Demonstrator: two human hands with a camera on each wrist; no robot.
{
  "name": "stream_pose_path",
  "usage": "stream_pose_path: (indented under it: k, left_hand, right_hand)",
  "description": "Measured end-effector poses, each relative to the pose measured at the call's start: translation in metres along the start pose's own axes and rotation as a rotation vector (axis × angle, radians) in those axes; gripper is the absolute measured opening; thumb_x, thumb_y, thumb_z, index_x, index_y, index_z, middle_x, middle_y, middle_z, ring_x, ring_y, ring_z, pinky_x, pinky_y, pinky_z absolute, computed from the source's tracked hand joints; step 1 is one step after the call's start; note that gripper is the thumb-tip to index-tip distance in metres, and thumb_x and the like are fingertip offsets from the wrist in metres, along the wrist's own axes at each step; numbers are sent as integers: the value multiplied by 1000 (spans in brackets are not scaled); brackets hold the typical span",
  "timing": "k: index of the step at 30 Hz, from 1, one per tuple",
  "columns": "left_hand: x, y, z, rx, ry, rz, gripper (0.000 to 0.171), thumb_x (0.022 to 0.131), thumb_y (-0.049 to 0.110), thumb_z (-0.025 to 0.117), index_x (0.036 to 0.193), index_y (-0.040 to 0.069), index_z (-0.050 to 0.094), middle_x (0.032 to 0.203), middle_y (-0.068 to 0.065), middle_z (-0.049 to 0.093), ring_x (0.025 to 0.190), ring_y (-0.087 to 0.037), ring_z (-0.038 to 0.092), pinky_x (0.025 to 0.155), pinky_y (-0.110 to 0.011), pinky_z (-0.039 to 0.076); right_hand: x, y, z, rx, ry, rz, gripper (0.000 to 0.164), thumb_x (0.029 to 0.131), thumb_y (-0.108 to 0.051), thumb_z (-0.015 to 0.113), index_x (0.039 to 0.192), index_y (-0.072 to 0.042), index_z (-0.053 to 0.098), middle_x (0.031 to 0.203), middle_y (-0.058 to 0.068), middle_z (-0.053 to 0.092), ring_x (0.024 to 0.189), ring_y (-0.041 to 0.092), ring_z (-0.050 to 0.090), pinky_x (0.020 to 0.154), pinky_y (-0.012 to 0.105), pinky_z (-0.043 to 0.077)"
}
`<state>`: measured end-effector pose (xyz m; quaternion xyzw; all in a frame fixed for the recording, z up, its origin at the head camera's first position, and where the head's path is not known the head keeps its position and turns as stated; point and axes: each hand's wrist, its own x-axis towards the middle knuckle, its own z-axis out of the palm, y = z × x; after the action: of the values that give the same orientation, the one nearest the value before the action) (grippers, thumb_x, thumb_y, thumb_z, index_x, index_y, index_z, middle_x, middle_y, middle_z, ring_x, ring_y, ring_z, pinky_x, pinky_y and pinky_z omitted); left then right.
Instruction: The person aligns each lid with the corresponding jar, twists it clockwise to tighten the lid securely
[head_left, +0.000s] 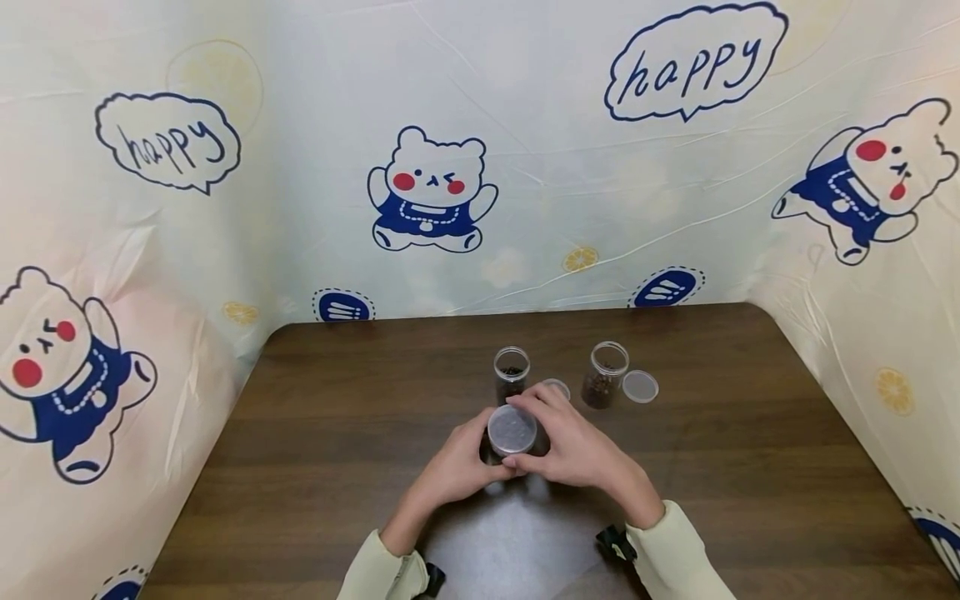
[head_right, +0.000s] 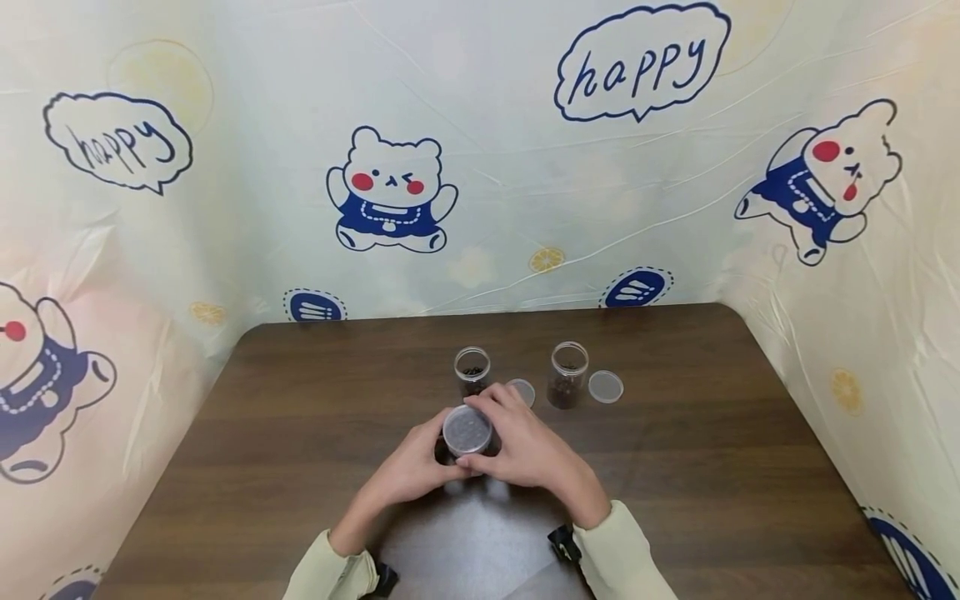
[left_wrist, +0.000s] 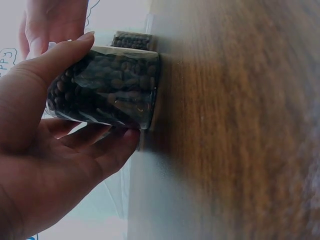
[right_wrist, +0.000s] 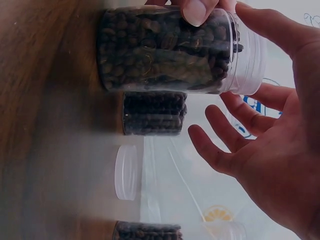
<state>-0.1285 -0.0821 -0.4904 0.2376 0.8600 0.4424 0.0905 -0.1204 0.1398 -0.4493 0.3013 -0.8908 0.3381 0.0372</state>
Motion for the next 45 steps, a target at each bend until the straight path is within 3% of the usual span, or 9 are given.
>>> stream_pose_path:
  k: [24, 45]
  left_hand:
    - [0, -1, 1, -10, -15, -27, 72, 83, 33, 91, 144, 17, 55, 129, -2, 70, 118, -17, 66, 102, -44, 54]
    - [0, 1, -1, -14, -20, -33, 72, 83, 36, 91, 144, 21, 55, 130, 5, 69, 119, -12, 66, 103, -35, 53]
  right_hand:
    - [6, 6, -2, 0, -50, -17, 69, 85, -41, 88, 141, -8, 65, 131, 3, 62, 118, 19, 58, 99, 41, 53]
    - [12, 13, -11, 52, -170, -8, 68, 84, -33, 89, 144, -14, 64, 135, 1, 62, 120, 17, 57, 100, 40, 52]
